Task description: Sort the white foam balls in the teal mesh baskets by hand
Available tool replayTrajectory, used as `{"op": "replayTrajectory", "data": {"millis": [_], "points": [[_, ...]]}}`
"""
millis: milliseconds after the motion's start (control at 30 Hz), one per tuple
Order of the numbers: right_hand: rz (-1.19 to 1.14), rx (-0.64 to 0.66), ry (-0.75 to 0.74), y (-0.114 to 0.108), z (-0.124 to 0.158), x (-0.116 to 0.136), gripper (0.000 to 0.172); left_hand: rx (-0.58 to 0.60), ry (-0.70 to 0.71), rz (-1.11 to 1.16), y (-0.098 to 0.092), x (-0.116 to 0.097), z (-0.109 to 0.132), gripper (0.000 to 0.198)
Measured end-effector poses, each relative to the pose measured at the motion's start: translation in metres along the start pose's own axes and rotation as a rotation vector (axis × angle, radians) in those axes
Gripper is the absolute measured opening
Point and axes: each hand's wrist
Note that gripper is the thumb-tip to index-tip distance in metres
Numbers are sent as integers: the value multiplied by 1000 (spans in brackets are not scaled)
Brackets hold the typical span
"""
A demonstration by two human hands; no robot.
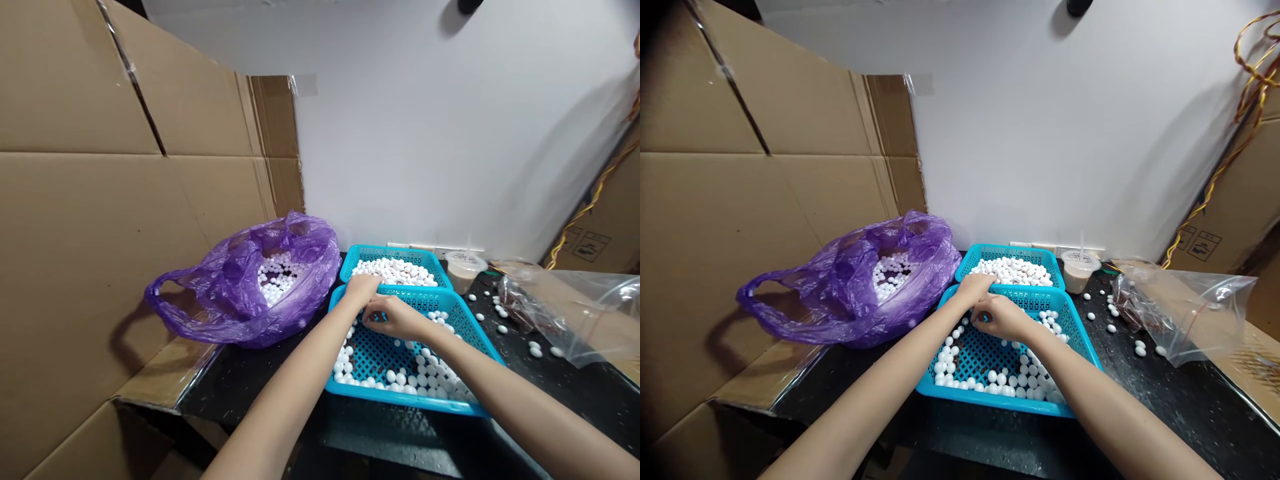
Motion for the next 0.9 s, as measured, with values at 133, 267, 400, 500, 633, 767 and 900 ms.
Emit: {"op": "replayTrajectory", "data": {"millis": [133,267,400,500,633,767,900], "points": [[54,57,-16,6,-1,-2,15,-58,28,23,4,2,2,33],[60,120,-8,16,-2,-1,18,-61,34,45,4,1,2,52],[106,88,-15,24,-4,1,15,-80,52,46,5,2,1,58],[129,75,-2,26,-4,2,12,-98,67,41,8,2,0,59],[117,72,2,24,-4,1,11,-107,63,32,11,3,-2,60],[-110,81,44,16,-3,-2,8,-113,61,38,11,2,-3,62],[-424,151,161,4,-2,-2,16,-98,58,49,10,2,-2,64]]}}
Point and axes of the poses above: each hand's wrist, its own z-axis away from the middle knuckle, its own y-axis out of the palm, x = y × z, and after that the axes turned 15 degrees about -y, right-handed
